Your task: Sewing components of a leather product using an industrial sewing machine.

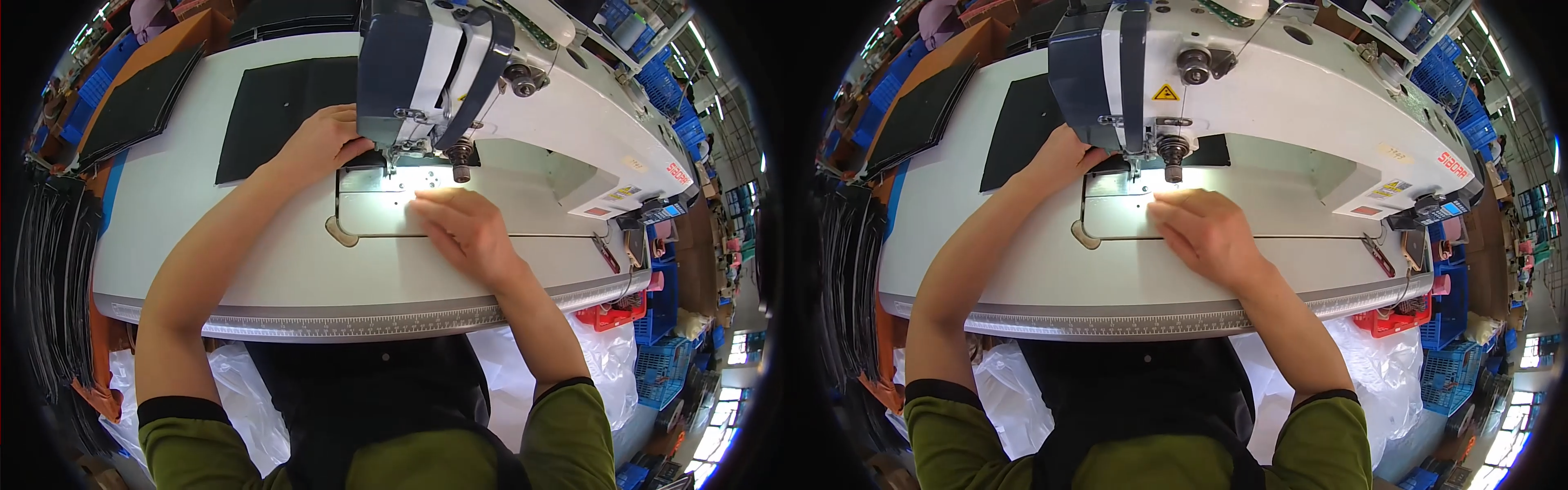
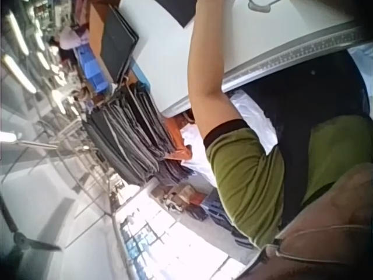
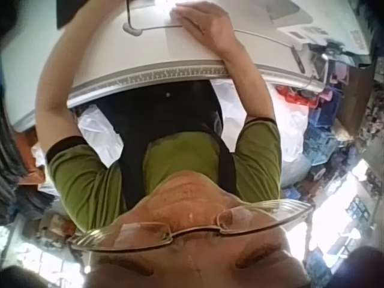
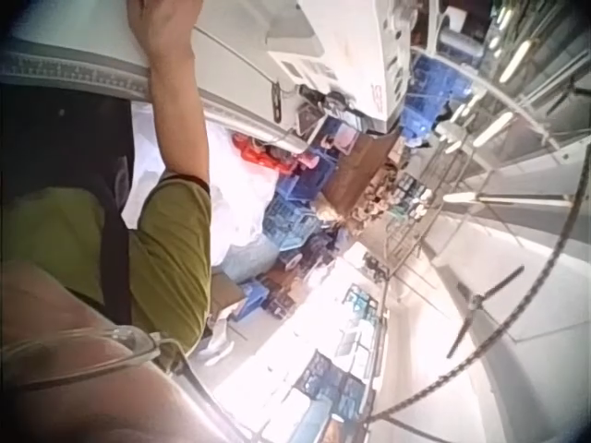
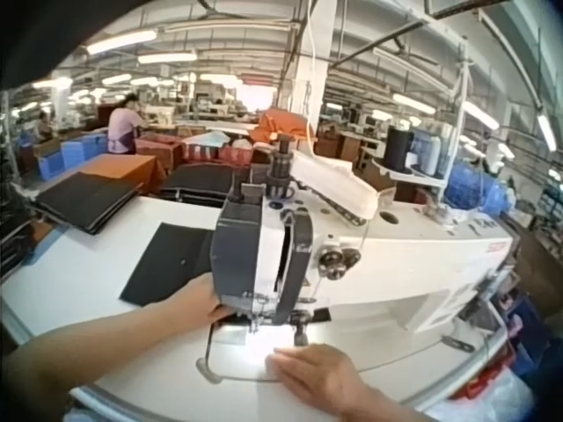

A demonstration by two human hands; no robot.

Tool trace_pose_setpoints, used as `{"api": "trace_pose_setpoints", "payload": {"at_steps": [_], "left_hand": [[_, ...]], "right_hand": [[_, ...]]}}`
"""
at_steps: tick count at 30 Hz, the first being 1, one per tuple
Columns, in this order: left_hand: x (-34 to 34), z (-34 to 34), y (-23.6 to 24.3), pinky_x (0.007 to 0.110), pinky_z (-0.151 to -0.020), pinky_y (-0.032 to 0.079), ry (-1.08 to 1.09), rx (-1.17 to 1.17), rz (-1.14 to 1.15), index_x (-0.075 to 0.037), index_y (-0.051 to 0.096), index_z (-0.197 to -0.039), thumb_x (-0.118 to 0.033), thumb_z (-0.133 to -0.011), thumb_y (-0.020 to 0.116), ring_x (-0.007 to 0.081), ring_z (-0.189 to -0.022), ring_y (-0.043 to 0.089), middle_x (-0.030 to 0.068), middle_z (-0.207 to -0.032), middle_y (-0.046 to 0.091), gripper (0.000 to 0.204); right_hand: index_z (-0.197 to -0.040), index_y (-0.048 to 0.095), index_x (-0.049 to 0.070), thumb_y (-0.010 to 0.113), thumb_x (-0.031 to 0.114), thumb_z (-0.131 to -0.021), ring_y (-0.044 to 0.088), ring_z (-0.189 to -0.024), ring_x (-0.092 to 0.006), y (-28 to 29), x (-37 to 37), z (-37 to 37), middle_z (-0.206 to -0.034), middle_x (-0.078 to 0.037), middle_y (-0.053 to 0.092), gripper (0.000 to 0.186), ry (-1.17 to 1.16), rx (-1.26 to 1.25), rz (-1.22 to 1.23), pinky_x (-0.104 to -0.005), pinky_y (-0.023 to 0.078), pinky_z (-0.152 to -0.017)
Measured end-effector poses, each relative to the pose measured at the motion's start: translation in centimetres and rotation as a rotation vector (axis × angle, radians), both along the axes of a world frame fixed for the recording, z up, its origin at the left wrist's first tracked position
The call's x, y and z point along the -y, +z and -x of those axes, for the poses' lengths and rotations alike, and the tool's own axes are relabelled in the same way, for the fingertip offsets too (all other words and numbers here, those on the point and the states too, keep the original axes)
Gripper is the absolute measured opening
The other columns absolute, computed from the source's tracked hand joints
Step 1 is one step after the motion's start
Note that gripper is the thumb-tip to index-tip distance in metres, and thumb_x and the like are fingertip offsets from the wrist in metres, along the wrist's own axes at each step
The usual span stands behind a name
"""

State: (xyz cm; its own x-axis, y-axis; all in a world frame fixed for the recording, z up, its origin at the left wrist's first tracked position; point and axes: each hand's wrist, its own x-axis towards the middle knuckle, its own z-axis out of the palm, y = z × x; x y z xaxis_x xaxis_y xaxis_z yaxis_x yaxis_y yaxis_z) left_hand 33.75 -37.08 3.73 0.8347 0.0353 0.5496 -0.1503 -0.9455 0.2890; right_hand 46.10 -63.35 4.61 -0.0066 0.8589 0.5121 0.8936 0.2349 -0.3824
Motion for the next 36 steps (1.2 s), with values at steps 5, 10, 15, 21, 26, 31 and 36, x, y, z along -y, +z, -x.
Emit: {"api": "trace_pose_setpoints", "payload": {"at_steps": [5,10,15,21,26,31,36], "left_hand": [[0.7,0.2,0.7,0.037,-0.093,0.051,-0.025,-0.029,0.031,-0.003,0.073,-0.098,-0.011,-0.089,0.069,0.0275,-0.101,0.065,0.0061,-0.110,0.072,0.013],[0.9,-0.5,1.1,0.036,-0.089,0.051,0.027,-0.116,-0.057,-0.003,0.071,-0.097,-0.013,-0.089,0.068,0.0274,-0.097,0.065,0.0079,-0.105,0.071,0.013],[-0.7,-2.0,0.4,0.036,-0.084,0.051,-0.017,0.046,-0.362,-0.004,0.069,-0.095,-0.020,-0.089,0.067,0.0276,-0.089,0.063,0.0099,-0.101,0.069,0.017],[-1.0,-0.4,0.9,0.035,-0.077,0.051,0.116,-0.028,-0.500,-0.006,0.068,-0.092,-0.029,-0.089,0.067,0.0273,-0.083,0.062,0.0095,-0.095,0.067,0.023],[2.0,4.4,0.6,0.036,-0.069,0.050,0.317,-0.076,-0.471,-0.008,0.066,-0.084,-0.031,-0.090,0.065,0.0266,-0.079,0.060,0.0074,-0.085,0.063,0.024],[7.8,9.1,0.4,0.034,-0.065,0.050,0.361,-0.151,-0.472,-0.011,0.061,-0.077,-0.027,-0.089,0.067,0.0255,-0.072,0.060,0.0065,-0.079,0.062,0.020],[11.6,11.0,1.7,0.034,-0.064,0.050,0.201,-0.221,-0.354,-0.011,0.060,-0.080,-0.023,-0.089,0.068,0.0251,-0.071,0.059,0.0056,-0.079,0.059,0.017]], "right_hand": [[-0.119,0.070,0.003,0.069,0.005,-0.087,0.066,-0.087,-0.0257,0.1,-0.3,-0.1,-0.113,-0.010,0.074,0.032,-0.243,0.010,-0.052,-0.0336,0.053,-0.080],[-0.121,0.069,0.003,0.069,0.005,-0.087,0.064,-0.088,-0.0272,-0.9,-0.4,-0.3,-0.114,-0.011,0.072,0.034,-0.384,0.042,0.019,-0.0357,0.052,-0.083],[-0.122,0.069,0.003,0.069,0.005,-0.087,0.063,-0.096,-0.0293,-1.5,-1.2,-0.5,-0.120,-0.012,0.069,0.035,-0.318,0.132,-0.023,-0.0365,0.051,-0.089],[-0.123,0.068,0.004,0.069,0.011,-0.089,0.061,-0.115,-0.0308,-0.9,-0.4,0.0,-0.133,-0.012,0.065,0.035,-0.282,0.099,0.061,-0.0372,0.048,-0.099],[-0.124,0.068,0.004,0.069,0.015,-0.090,0.058,-0.127,-0.0322,-0.6,0.8,0.9,-0.136,-0.011,0.064,0.036,-0.232,0.140,0.094,-0.0392,0.046,-0.107],[-0.126,0.067,0.005,0.069,0.019,-0.092,0.054,-0.133,-0.0327,-0.6,1.7,2.2,-0.138,-0.010,0.063,0.037,-0.191,0.167,0.125,-0.0412,0.042,-0.111],[-0.127,0.067,0.006,0.067,0.019,-0.093,0.052,-0.136,-0.0328,-0.4,2.4,4.1,-0.137,-0.009,0.064,0.037,-0.160,0.178,0.117,-0.0420,0.041,-0.113]]}}
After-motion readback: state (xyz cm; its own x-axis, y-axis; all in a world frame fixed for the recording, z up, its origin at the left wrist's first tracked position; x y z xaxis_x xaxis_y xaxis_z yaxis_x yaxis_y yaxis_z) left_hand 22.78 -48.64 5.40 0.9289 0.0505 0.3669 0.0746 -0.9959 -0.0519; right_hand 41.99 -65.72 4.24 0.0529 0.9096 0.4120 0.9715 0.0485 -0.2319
